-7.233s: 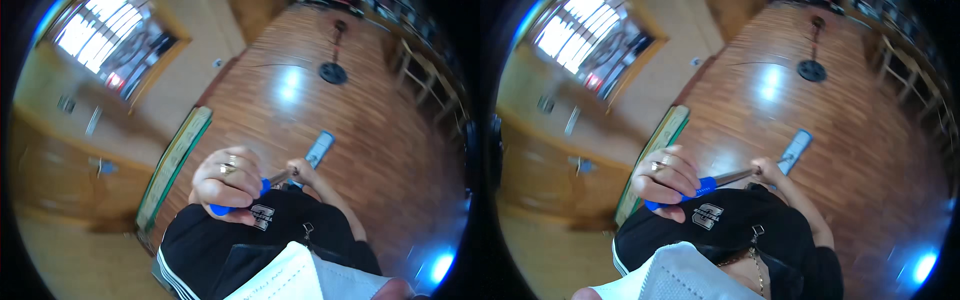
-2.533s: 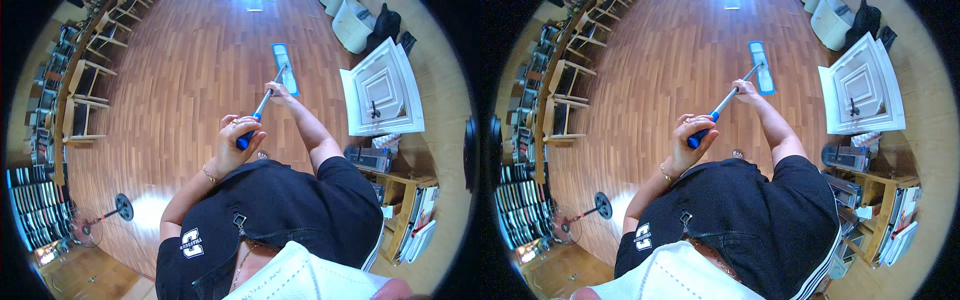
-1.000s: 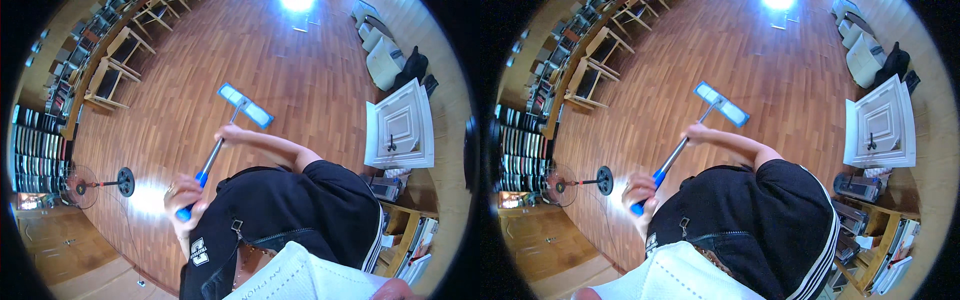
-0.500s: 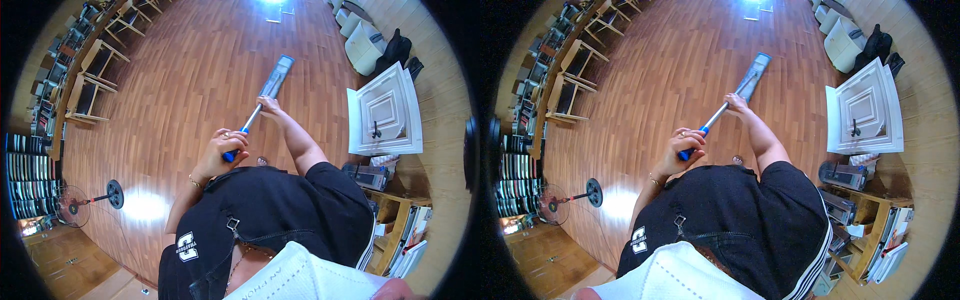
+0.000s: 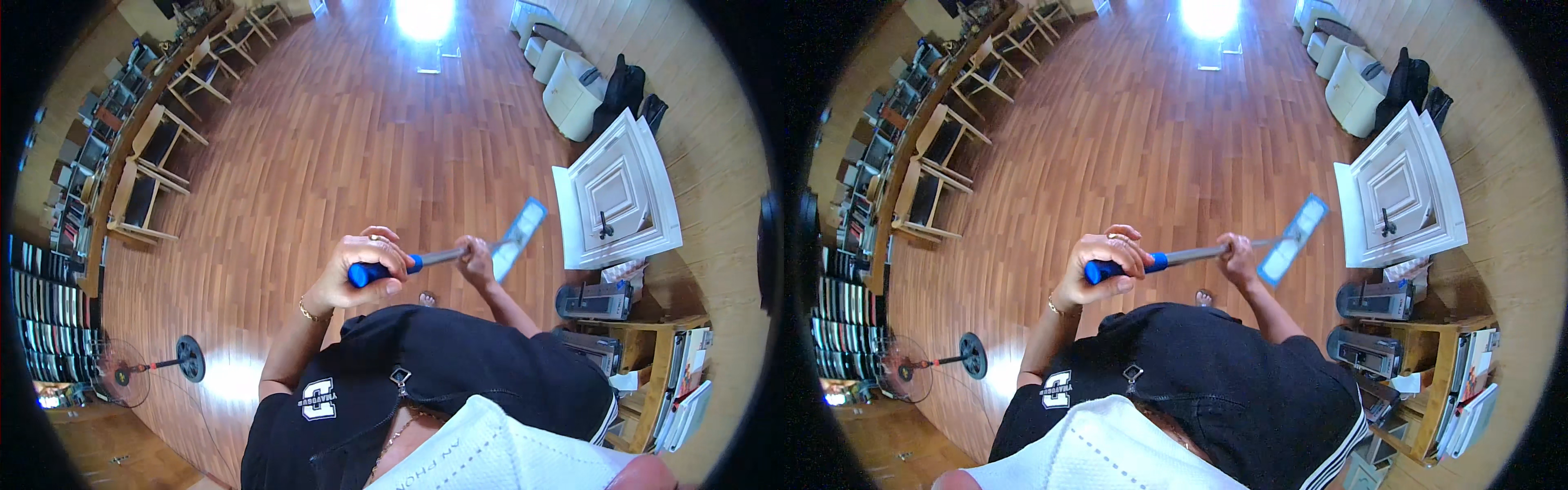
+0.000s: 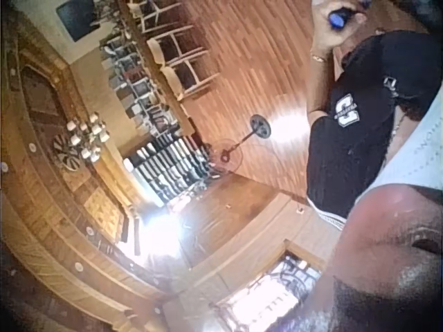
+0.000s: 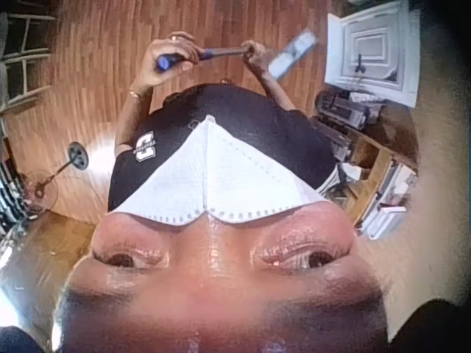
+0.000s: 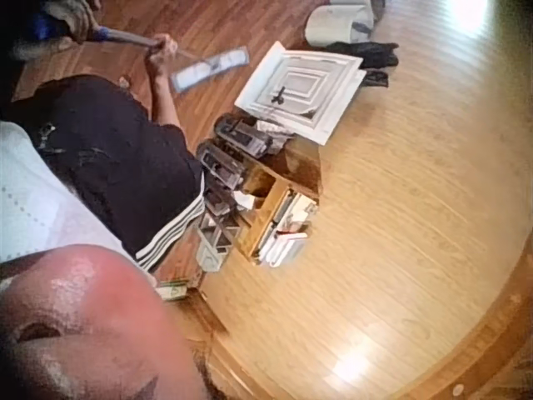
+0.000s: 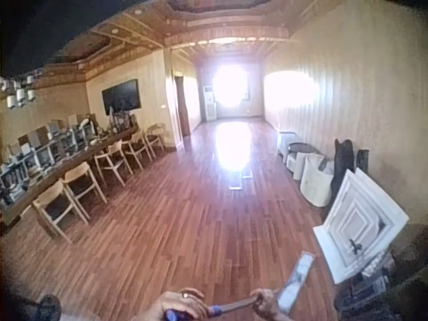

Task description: The person mops the wooden floor across the room using a flat mop.

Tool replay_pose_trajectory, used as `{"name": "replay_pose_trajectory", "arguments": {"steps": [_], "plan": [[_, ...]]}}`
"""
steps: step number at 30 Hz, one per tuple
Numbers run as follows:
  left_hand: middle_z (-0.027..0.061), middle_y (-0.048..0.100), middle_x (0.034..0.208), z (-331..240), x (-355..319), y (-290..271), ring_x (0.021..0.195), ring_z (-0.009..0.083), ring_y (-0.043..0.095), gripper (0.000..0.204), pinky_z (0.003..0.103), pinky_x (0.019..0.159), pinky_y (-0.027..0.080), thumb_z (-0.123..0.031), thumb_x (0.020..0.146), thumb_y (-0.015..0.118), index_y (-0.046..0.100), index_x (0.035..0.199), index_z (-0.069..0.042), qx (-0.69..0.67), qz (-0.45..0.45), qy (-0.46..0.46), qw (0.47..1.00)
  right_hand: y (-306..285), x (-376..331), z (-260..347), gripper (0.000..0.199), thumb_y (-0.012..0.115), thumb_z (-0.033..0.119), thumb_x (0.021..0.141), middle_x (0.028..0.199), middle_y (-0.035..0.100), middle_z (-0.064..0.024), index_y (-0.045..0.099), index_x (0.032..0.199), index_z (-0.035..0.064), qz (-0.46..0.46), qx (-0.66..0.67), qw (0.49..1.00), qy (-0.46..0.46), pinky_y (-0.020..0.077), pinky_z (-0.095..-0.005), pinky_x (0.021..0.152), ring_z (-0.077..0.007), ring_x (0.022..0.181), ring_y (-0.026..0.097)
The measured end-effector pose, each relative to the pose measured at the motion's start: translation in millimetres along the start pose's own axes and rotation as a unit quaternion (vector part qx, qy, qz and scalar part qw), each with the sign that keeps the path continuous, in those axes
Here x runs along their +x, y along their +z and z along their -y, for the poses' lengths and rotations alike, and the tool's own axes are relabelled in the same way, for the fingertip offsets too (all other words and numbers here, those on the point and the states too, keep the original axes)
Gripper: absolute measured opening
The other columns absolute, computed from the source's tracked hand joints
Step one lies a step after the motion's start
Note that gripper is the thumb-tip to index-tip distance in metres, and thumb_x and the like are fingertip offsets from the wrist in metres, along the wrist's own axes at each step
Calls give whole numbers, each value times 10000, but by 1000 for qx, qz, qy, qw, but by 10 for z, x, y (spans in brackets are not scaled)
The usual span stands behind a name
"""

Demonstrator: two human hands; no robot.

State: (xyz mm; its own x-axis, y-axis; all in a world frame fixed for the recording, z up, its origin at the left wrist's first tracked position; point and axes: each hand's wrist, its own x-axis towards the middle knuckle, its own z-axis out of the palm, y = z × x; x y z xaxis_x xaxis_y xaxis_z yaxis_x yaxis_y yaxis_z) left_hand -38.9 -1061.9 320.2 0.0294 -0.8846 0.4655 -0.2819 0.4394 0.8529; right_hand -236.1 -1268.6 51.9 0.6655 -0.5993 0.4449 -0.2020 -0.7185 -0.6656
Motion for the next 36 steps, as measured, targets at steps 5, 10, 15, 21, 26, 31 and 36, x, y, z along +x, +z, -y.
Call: {"name": "replay_pose_trajectory", "arguments": {"steps": [5, 10, 15, 21, 26, 31, 36], "plan": [[57, 668, 673, -261, 26, -44, 706, 236, 662, 182, 451, 889, 415, -253, 708, 715, 638, 667, -93, -89, 42, 45, 994, -174, -249, 613, 259, 718, 274, 810, 708, 608, -149, 614, 716, 56, 45, -56, 990, 121, 442, -432, 663, -340, 710, 588], [45, 563, 581, -522, -65, -127, 603, 230, 565, 318, 417, 765, 449, -199, 748, 730, 502, 557, -89, -166, 51, 73, 982, -171, -163, 939, 305, 689, 352, 843, 795, 646, -143, 651, 734, 70, 110, -6, 979, 170, 472, -456, 677, -364, 822, 616], [27, 549, 551, -748, -179, -233, 522, 203, 553, 336, 414, 719, 471, -132, 758, 719, 454, 553, -98, -187, 59, 107, 975, 228, 134, 994, 317, 724, 296, 817, 670, 546, -149, 584, 698, 36, 98, 25, 994, 42, 398, -439, 582, -332, 665, 574], [76, 485, 557, -787, -418, -148, 540, 248, 553, 349, 351, 575, 432, 2, 729, 707, 407, 570, -76, -6, -32, 65, 997, 870, 725, 893, 214, 753, 257, 782, 849, 653, -101, 655, 857, 82, 177, 140, 967, -119, 478, -390, 745, -317, 846, 618], [63, 553, 605, -401, -517, -65, 600, 235, 570, 252, 372, 642, 479, 19, 770, 677, 497, 602, -34, 139, -108, 12, 984, 1111, 1041, 1394, 502, 728, 231, 734, 1209, 582, -145, 586, 1205, 126, 154, 136, 968, -148, 435, -434, 975, -347, 1154, 539], [84, 599, 714, -83, -632, -137, 674, 232, 584, 218, 330, 641, 475, -6, 777, 721, 536, 668, -44, 212, -155, -50, 964, 603, 980, 2459, 460, 710, 226, 718, 1138, 608, -119, 592, 1130, 59, 107, 274, 924, -246, 419, -437, 981, -339, 1129, 555], [92, 640, 887, -172, -515, -124, 904, 294, 609, 345, 416, 832, 473, -138, 663, 843, 608, 909, -79, 290, -54, -23, 955, 429, 920, 2268, 458, 704, 218, 725, 1171, 616, -107, 591, 1135, 48, 193, 337, 903, -182, 427, -406, 979, -295, 1144, 563]]}}
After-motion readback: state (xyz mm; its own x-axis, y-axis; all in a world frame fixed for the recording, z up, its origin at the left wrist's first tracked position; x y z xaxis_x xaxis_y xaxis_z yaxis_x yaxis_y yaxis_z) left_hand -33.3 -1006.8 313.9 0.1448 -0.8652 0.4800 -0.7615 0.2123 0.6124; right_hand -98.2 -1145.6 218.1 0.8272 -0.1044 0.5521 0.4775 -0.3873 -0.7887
